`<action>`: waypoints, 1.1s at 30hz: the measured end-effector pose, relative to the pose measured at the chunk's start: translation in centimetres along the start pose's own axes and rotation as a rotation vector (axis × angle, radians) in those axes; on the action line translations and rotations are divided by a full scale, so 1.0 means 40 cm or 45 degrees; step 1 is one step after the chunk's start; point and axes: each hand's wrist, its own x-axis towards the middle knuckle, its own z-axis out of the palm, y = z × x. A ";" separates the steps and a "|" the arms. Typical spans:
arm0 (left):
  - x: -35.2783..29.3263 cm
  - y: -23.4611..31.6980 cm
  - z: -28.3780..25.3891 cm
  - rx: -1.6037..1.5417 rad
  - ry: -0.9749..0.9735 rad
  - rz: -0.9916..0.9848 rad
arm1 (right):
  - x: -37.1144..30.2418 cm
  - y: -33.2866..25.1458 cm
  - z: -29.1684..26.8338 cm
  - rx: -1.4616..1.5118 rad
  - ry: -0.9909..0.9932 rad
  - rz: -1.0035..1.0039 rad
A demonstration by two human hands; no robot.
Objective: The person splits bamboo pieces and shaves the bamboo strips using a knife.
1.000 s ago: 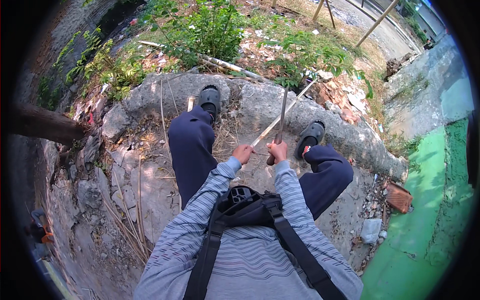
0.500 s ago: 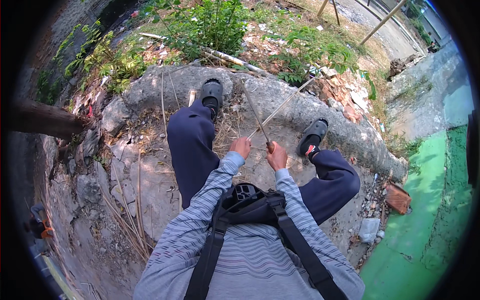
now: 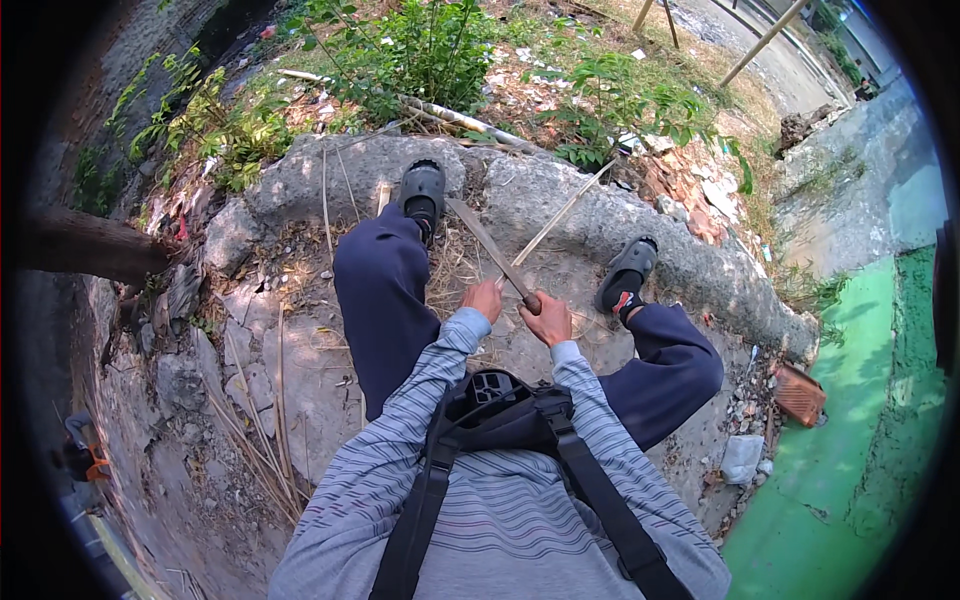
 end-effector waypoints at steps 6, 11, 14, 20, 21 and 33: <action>0.003 -0.002 0.006 -0.002 -0.015 -0.014 | 0.001 0.003 -0.004 -0.049 0.010 0.019; -0.005 0.003 0.000 -0.002 0.045 -0.030 | 0.000 -0.003 -0.003 -0.115 -0.012 0.029; -0.020 0.034 -0.006 0.110 0.053 -0.043 | 0.010 0.009 -0.004 -0.104 -0.016 0.059; -0.038 0.058 -0.032 0.155 0.012 0.020 | 0.041 0.034 -0.009 -0.108 0.013 0.098; -0.035 0.055 -0.032 0.155 -0.009 0.013 | 0.045 0.032 -0.008 -0.128 0.003 0.081; -0.034 0.058 -0.037 0.055 -0.051 -0.052 | 0.029 0.050 0.022 -0.012 -0.096 0.082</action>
